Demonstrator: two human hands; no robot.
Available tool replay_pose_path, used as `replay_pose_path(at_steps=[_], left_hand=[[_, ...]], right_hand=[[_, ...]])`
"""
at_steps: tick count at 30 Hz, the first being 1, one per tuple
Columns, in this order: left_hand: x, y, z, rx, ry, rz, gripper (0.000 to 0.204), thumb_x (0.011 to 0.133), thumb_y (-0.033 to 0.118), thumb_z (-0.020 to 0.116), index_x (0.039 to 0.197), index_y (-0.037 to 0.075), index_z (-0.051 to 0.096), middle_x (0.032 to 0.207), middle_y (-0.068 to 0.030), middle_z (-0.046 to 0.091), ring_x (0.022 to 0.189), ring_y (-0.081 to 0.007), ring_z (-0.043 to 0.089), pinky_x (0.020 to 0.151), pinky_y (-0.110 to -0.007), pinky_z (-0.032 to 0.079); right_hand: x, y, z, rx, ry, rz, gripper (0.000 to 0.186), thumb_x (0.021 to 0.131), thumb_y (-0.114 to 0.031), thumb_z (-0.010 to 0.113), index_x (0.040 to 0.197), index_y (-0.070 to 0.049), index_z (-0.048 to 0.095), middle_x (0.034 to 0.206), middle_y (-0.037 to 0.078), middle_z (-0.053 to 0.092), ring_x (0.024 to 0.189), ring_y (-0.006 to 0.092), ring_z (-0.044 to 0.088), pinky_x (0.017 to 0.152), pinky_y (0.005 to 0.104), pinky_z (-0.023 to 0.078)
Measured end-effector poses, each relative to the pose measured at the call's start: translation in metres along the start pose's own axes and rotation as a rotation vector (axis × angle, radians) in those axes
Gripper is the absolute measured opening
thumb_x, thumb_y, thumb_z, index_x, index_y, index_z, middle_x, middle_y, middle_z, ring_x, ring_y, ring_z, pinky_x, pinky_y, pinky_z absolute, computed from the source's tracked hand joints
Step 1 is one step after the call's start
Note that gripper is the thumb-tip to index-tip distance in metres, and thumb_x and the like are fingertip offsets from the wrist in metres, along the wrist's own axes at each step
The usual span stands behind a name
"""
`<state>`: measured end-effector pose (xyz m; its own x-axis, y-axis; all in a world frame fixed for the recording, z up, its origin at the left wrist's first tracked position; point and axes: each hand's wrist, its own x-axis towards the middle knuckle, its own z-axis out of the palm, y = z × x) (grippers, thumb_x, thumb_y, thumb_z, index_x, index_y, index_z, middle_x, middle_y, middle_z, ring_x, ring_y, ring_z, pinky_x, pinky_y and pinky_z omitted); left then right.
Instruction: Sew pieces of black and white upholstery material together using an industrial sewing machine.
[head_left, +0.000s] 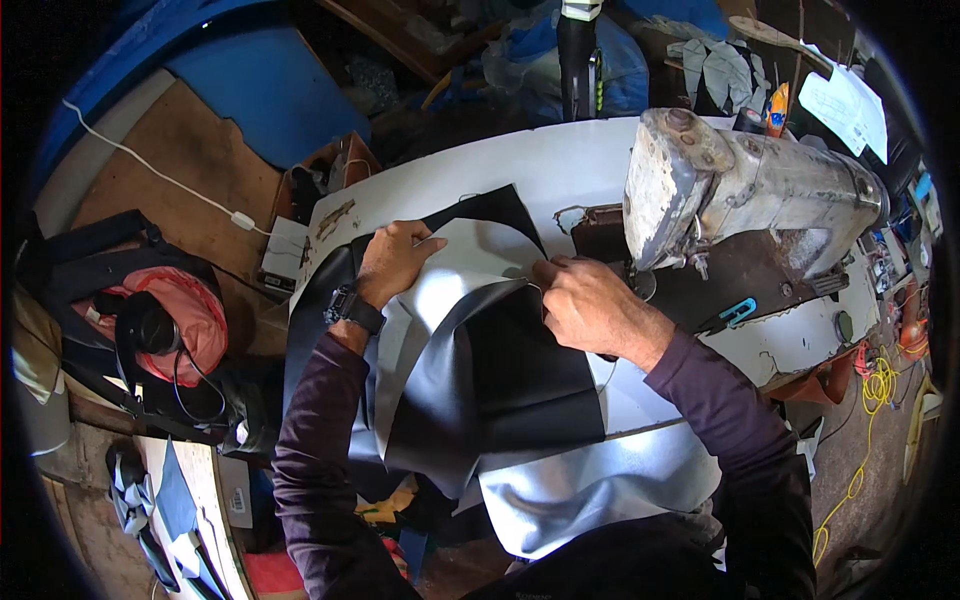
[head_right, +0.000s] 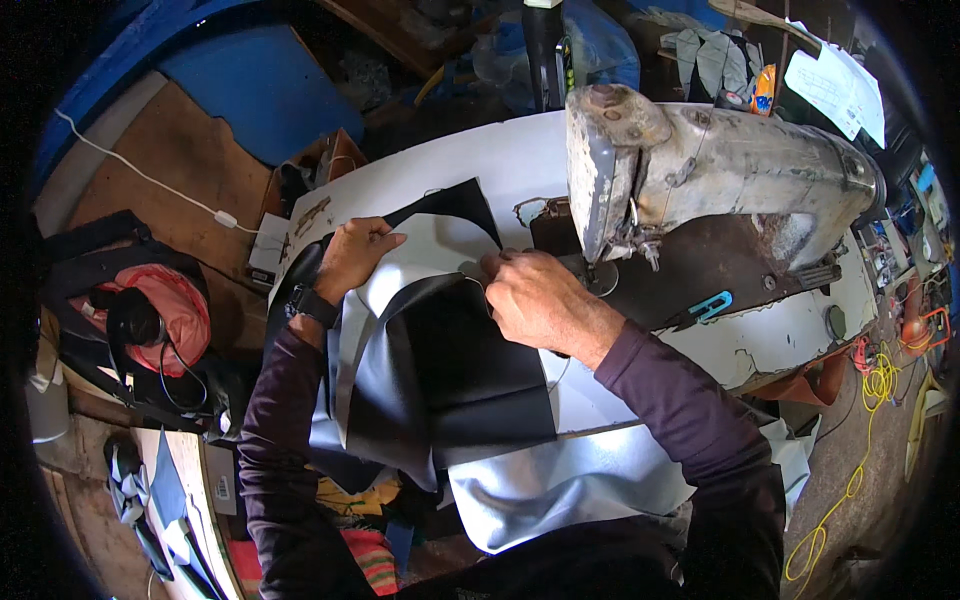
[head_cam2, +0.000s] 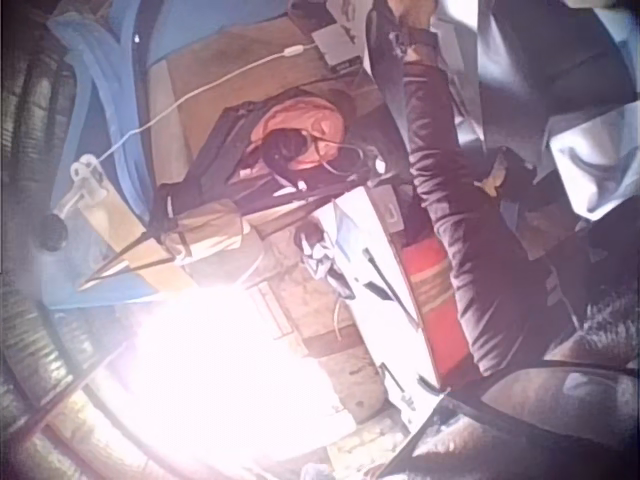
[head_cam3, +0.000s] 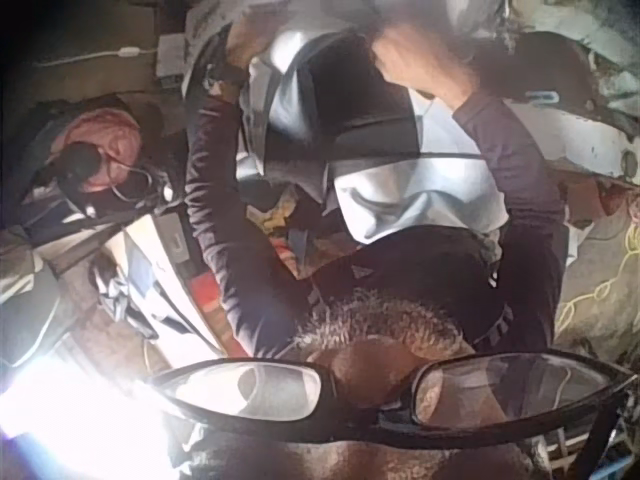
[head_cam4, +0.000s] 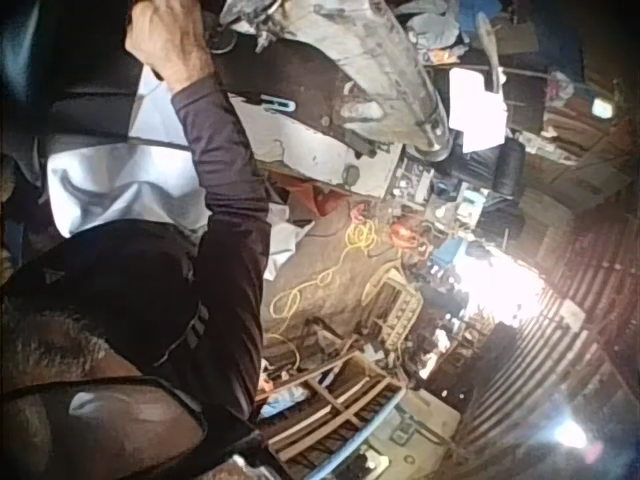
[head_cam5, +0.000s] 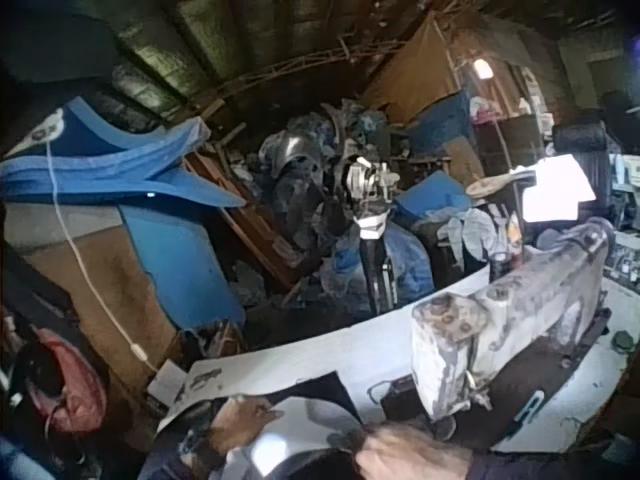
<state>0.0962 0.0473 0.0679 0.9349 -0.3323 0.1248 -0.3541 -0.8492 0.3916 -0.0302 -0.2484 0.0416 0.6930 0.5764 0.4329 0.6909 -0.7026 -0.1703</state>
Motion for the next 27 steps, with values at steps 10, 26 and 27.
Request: replay_pose_path(at_steps=[10,26,27], left_hand=[[0.005,-0.003,0.007,0.004,0.002,-0.037,0.033,0.095,0.035,0.082,0.100,0.002,0.082,0.091,-0.0187,0.080,0.085,-0.0336,0.079,0.081,-0.042,0.061],[0.071,0.000,0.006,0.131,0.004,0.265,0.032,0.092,0.038,0.086,0.100,0.006,0.084,0.095,-0.0162,0.081,0.087,-0.0351,0.080,0.081,-0.044,0.061],[0.075,-0.003,0.008,0.142,0.001,0.296,0.032,0.092,0.038,0.086,0.099,0.007,0.084,0.094,-0.0162,0.081,0.087,-0.0356,0.079,0.081,-0.044,0.061]], right_hand=[[0.000,0.007,0.017,-0.103,0.014,0.053,0.012,0.086,-0.013,0.075,0.084,-0.002,0.077,0.106,0.013,0.071,0.103,0.0290,0.069,0.094,0.0428,0.059],[0.037,0.020,0.022,-0.036,0.105,0.066,0.018,0.083,-0.018,0.075,0.080,0.000,0.077,0.096,0.019,0.073,0.104,0.0337,0.069,0.094,0.0471,0.057],[0.036,0.020,0.019,0.019,-0.002,0.122,0.019,0.084,-0.019,0.075,0.079,0.000,0.077,0.094,0.019,0.072,0.103,0.0333,0.070,0.093,0.0470,0.057]])
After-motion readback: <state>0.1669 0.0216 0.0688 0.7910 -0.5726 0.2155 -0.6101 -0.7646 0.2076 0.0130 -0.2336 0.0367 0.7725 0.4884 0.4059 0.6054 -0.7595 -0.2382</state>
